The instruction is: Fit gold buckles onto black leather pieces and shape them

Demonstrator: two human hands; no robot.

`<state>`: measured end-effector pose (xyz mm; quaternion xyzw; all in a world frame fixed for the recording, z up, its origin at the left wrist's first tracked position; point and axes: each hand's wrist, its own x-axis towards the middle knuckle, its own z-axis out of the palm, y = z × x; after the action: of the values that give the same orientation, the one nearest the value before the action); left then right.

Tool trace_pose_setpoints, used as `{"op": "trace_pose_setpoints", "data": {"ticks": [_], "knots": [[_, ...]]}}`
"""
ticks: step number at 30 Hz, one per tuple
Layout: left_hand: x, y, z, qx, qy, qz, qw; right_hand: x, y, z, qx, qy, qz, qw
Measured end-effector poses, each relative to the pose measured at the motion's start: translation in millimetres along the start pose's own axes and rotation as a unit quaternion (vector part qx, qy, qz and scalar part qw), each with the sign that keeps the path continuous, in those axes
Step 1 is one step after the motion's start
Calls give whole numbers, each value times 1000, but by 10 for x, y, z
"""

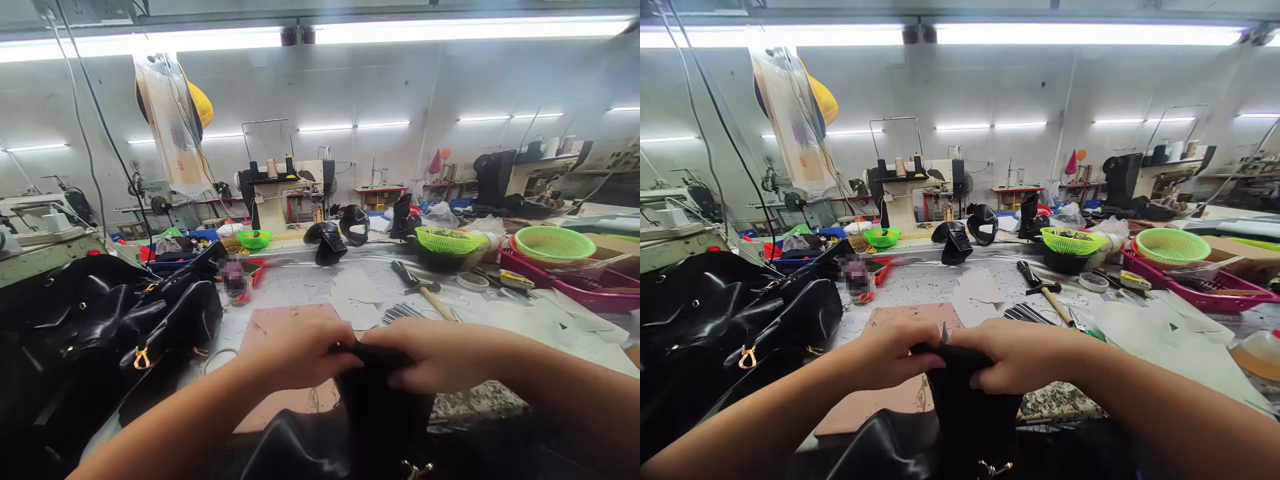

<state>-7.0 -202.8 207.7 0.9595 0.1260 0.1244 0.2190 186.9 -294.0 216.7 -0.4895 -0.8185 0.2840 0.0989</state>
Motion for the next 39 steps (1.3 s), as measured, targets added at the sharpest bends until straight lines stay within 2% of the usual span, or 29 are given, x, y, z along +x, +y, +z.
{"op": "trace_pose_setpoints", "data": {"ticks": [3,5,7,10,13,17,20,22,26,33,36,39], "knots": [[15,58,86,-7,89,16,996,53,26,29,-27,90,11,996],[20,59,126,-94,138,-17,986,76,47,33,-27,123,-8,992],[19,24,149,-227,157,-86,957,76,68,22,-5,129,-35,991],[12,-62,176,-358,142,-147,911,55,91,7,24,116,-48,992],[2,-124,216,-401,137,-164,891,46,92,15,11,110,-49,993],[-6,-152,261,-461,144,-137,865,37,46,2,-14,94,-61,994],[1,-163,286,-520,102,-113,841,13,-5,-40,-1,61,-51,997],[10,-163,305,-539,102,-118,828,-2,-36,-64,1,57,-29,998],[14,-135,327,-518,172,-125,829,-10,-65,-80,-21,85,12,996],[-24,-59,361,-500,200,-93,837,6,-77,-65,-6,62,40,997],[-25,10,394,-444,227,-76,864,34,-108,3,-50,81,53,994],[-68,86,428,-358,254,-81,895,38,-150,133,-121,160,31,979]]}}
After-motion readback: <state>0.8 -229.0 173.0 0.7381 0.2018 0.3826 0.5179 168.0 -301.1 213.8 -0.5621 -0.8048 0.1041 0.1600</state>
